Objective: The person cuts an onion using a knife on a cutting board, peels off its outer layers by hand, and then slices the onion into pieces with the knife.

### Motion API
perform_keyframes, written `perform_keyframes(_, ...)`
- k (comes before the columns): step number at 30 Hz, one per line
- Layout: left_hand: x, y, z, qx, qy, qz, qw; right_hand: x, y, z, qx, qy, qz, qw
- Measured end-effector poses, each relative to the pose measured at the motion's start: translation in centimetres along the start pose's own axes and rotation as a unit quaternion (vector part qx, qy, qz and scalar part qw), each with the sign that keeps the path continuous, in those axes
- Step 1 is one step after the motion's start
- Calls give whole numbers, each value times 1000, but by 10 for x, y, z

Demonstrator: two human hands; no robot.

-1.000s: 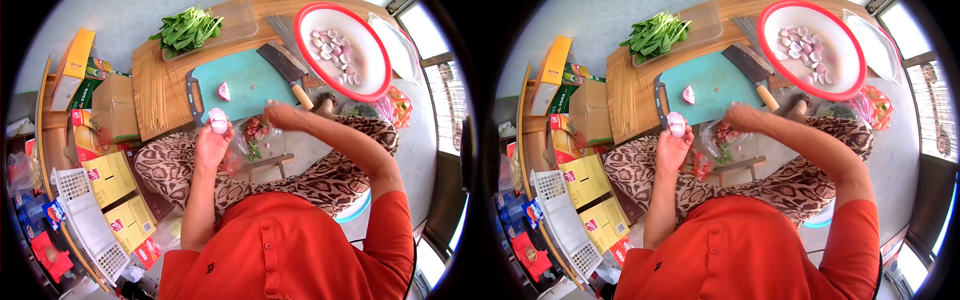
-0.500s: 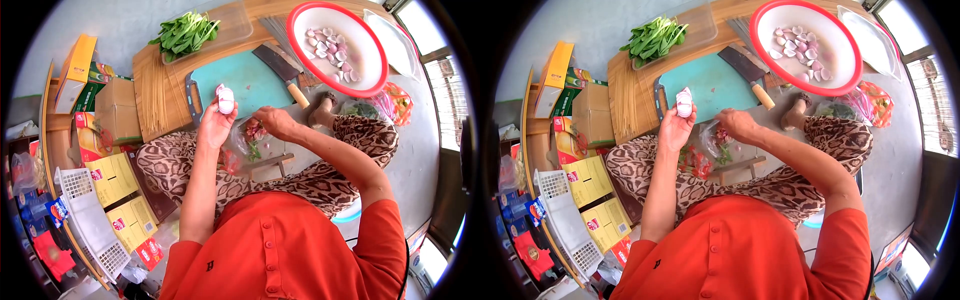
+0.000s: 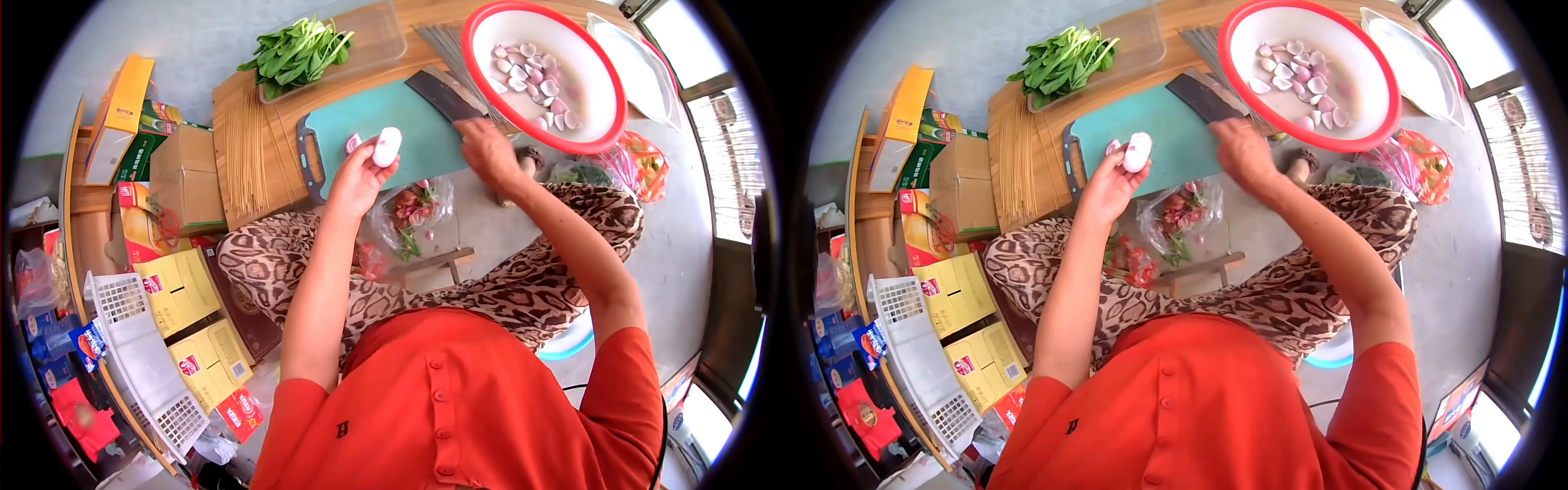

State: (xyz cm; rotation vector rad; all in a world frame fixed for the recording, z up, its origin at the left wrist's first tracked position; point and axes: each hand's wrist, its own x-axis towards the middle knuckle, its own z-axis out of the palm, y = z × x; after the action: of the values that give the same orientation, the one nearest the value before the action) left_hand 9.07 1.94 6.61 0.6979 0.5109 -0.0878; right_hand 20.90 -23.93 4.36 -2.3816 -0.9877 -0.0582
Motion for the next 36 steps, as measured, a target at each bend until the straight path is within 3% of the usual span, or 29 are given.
perform_keyframes(1,11,-2,5,27,-12,-18,999,-4,-6,-20,-16,7,90,996)
perform_keyframes(3,30,-11,16,47,8,-29,998,-10,0,-23,-56,-8,133,989)
perform_keyframes(7,74,-26,21,186,44,1,982,0,-3,-8,-25,-24,180,983)
perform_keyframes(9,84,-32,22,319,33,62,945,5,-11,-6,-50,-89,172,980)
perform_keyframes(10,85,-34,25,319,33,62,945,8,-11,-3,-54,-92,172,979)
perform_keyframes(12,87,-34,33,448,92,80,886,15,-6,6,-63,-87,178,978)
perform_keyframes(13,88,-34,32,447,92,81,886,18,-6,8,-70,-84,184,977)
perform_keyframes(15,87,-36,28,559,119,133,809,17,-8,2,-41,-81,183,979)
perform_keyframes(20,77,-46,13,573,139,216,778,3,-22,-19,132,-8,137,982)
perform_keyframes(23,70,-52,13,567,136,258,771,-8,-60,-60,162,-77,185,966)
perform_keyframes(36,63,-61,24,520,162,287,788,-23,-90,-66,145,-168,213,951)
